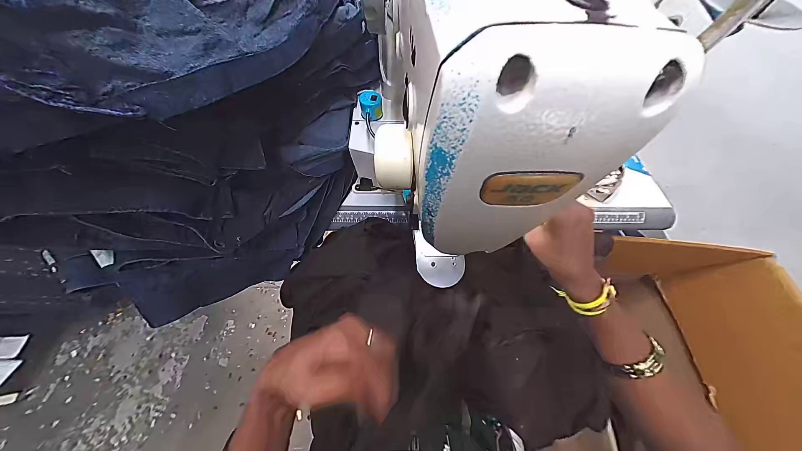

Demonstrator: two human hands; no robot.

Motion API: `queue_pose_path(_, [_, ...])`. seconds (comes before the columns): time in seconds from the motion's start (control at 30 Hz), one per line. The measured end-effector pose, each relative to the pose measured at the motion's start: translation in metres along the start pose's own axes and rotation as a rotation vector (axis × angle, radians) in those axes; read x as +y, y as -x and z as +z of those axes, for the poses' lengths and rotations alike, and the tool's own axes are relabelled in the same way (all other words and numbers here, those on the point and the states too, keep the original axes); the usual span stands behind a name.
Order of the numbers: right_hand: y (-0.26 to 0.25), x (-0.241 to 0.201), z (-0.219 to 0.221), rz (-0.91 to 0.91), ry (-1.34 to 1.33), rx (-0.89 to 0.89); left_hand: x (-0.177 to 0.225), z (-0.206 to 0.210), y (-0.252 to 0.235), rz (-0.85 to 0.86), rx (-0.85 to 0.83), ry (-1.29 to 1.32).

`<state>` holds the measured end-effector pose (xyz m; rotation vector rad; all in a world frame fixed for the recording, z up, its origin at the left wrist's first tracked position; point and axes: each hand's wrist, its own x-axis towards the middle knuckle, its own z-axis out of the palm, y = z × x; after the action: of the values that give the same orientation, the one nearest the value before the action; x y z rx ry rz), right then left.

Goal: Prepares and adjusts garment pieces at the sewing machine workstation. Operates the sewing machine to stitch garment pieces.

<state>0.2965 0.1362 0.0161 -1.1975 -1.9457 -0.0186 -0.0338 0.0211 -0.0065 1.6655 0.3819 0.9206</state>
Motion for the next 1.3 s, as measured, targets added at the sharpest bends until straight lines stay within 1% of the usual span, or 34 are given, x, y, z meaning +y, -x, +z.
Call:
queue_pose_path(0.03, [0.006, -0.012, 0.006, -0.196, 0.059, 0.037, 0.012, -0.002, 0.009, 0.079, -0.165, 0.069])
queue_pose_path(0.07, [0.013, -0.024, 0.013, -0.374, 0.091, 0.050, 0.021, -0.007, 0.016, 0.106, -0.245, 0.134])
queue_pose_path(0.1, [0.017, -0.036, 0.021, -0.525, 0.096, 0.034, 0.025, -0.015, 0.022, 0.092, -0.238, 0.175])
queue_pose_path(0.13, [0.017, -0.044, 0.029, -0.631, 0.099, -0.006, 0.025, -0.022, 0.028, 0.080, -0.183, 0.167])
queue_pose_path(0.17, [0.013, -0.049, 0.034, -0.666, 0.114, -0.027, 0.023, -0.028, 0.034, 0.069, -0.114, 0.140])
queue_pose_path(0.2, [0.009, -0.051, 0.037, -0.658, 0.119, -0.046, 0.021, -0.034, 0.041, 0.051, -0.061, 0.106])
queue_pose_path(0.27, [0.007, -0.047, 0.033, -0.553, 0.014, -0.070, 0.015, -0.038, 0.061, -0.017, 0.068, 0.005])
queue_pose_path(0.3, [0.011, -0.042, 0.026, -0.452, -0.053, -0.083, 0.012, -0.038, 0.074, -0.096, 0.169, -0.099])
queue_pose_path(0.37, [0.022, -0.026, 0.009, -0.176, -0.197, -0.095, 0.003, -0.038, 0.098, -0.321, 0.390, -0.390])
queue_pose_path(0.4, [0.032, -0.016, 0.002, -0.027, -0.210, -0.115, -0.006, -0.034, 0.108, -0.439, 0.486, -0.538])
queue_pose_path(0.43, [0.047, -0.004, -0.003, 0.127, -0.190, -0.172, -0.016, -0.028, 0.115, -0.541, 0.539, -0.666])
queue_pose_path(0.47, [0.062, 0.006, -0.004, 0.271, -0.167, -0.259, -0.027, -0.023, 0.116, -0.620, 0.560, -0.747])
queue_pose_path(0.5, [0.076, 0.014, -0.001, 0.389, -0.172, -0.358, -0.038, -0.017, 0.113, -0.669, 0.565, -0.769])
queue_pose_path(0.53, [0.089, 0.017, 0.006, 0.466, -0.186, -0.446, -0.049, -0.010, 0.107, -0.699, 0.573, -0.759])
queue_pose_path(0.6, [0.107, 0.010, 0.022, 0.565, -0.255, -0.611, -0.067, 0.006, 0.090, -0.738, 0.590, -0.699])
queue_pose_path(0.67, [0.115, -0.007, 0.037, 0.612, -0.372, -0.728, -0.069, 0.020, 0.070, -0.803, 0.600, -0.736])
queue_pose_path(0.73, [0.121, -0.029, 0.053, 0.641, -0.559, -0.769, -0.059, 0.038, 0.052, -0.780, 0.545, -0.787])
queue_pose_path(0.77, [0.124, -0.041, 0.061, 0.659, -0.680, -0.758, -0.055, 0.048, 0.048, -0.723, 0.468, -0.827])
queue_pose_path(0.87, [0.128, -0.070, 0.077, 0.792, -0.972, -0.662, -0.050, 0.088, 0.044, -0.570, 0.130, -0.772])
queue_pose_path(0.93, [0.125, -0.080, 0.079, 0.900, -1.019, -0.547, -0.052, 0.103, 0.046, -0.540, -0.083, -0.698])
queue_pose_path(1.0, [0.127, -0.079, 0.083, 0.947, -1.035, -0.508, -0.052, 0.106, 0.047, -0.527, -0.222, -0.657])
queue_pose_path(1.1, [0.131, -0.078, 0.081, 0.920, -1.021, -0.511, -0.050, 0.105, 0.042, -0.526, -0.286, -0.634])
queue_pose_path(1.2, [0.137, -0.074, 0.071, 0.854, -0.874, -0.394, -0.049, 0.099, 0.041, -0.531, -0.310, -0.585])
queue_pose_path(1.23, [0.141, -0.069, 0.068, 0.819, -0.833, -0.356, -0.048, 0.093, 0.044, -0.495, -0.289, -0.557])
queue_pose_path(1.3, [0.153, -0.060, 0.060, 0.768, -0.794, -0.301, -0.039, 0.073, 0.053, -0.394, -0.147, -0.526])
